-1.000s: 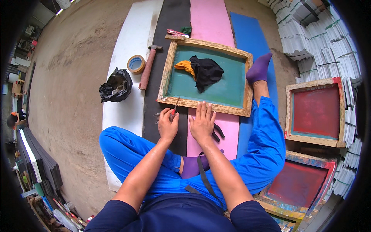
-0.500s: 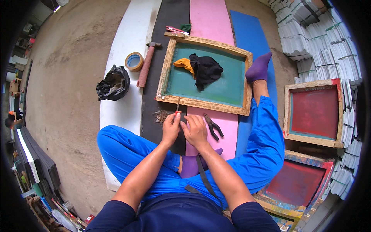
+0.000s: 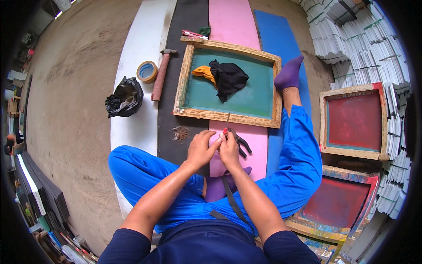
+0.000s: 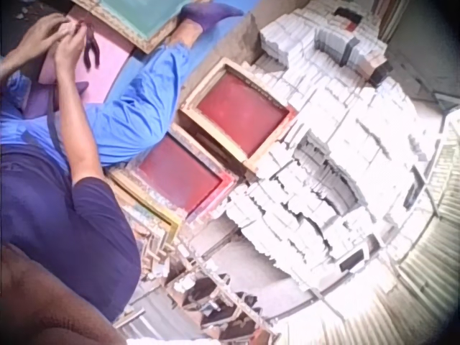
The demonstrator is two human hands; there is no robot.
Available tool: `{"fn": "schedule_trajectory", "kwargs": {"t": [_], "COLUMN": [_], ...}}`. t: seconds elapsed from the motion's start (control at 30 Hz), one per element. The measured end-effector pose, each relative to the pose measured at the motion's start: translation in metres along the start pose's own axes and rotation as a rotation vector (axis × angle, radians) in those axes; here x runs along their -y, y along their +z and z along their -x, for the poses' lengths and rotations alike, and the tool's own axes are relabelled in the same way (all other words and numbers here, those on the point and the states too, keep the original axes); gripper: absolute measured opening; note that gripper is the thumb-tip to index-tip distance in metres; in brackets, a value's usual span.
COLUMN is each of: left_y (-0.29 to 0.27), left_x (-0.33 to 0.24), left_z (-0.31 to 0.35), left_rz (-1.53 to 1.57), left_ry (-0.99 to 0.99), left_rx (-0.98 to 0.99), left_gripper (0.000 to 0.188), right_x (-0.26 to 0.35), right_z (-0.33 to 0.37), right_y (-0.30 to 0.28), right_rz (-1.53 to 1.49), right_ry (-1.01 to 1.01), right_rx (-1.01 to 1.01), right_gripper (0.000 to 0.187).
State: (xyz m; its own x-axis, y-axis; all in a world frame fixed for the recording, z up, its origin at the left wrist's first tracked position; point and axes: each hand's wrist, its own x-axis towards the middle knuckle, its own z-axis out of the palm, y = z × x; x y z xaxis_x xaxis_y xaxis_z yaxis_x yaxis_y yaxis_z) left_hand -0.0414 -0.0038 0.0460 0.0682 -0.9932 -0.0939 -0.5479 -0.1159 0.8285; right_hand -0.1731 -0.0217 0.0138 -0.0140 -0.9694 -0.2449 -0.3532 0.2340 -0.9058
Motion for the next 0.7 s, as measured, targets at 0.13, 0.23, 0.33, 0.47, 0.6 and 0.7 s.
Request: {"fn": "schedule_trajectory", "kwargs": {"t": [0.13, 0.23, 0.33, 0.47, 0.6, 0.7], "left_y": [-0.021, -0.042, -0.063, -0.098, -0.124, -0.131], "left_x": [0.004, 0.014, 0.028, 0.039, 0.052, 0.070], "left_z": [-0.015, -0.024, -0.027, -0.032, -0.041, -0.047], "left_rz": [-0.328, -0.535, -0.661, -0.681, -0.591, -0.423], "left_ry": [0.155, 0.180, 0.189, 0.133, -0.006, -0.056], "left_rx": [-0.091, -0.059, -0.013, 0.012, 0.042, -0.039], "left_gripper": [0.047, 0.058, 0.065, 0.065, 0.061, 0.049], "right_x": [-0.021, -0.018, -0.001, 0.009, 0.022, 0.027], "right_z": [-0.005, -0.006, -0.005, 0.004, 0.002, -0.007], "right_y": [-0.008, -0.012, -0.011, 0.013, 0.040, 0.061], "right_rz": [-0.133, -0.126, 0.021, 0.215, 0.175, 0.295], "right_ry": [0.148, 0.347, 0.394, 0.189, 0.003, 0.051], "right_rx": [-0.046, -0.007, 0.151, 0.228, 0.156, 0.233], "right_gripper": [0.031, 0.034, 0.036, 0.035, 0.034, 0.034]}}
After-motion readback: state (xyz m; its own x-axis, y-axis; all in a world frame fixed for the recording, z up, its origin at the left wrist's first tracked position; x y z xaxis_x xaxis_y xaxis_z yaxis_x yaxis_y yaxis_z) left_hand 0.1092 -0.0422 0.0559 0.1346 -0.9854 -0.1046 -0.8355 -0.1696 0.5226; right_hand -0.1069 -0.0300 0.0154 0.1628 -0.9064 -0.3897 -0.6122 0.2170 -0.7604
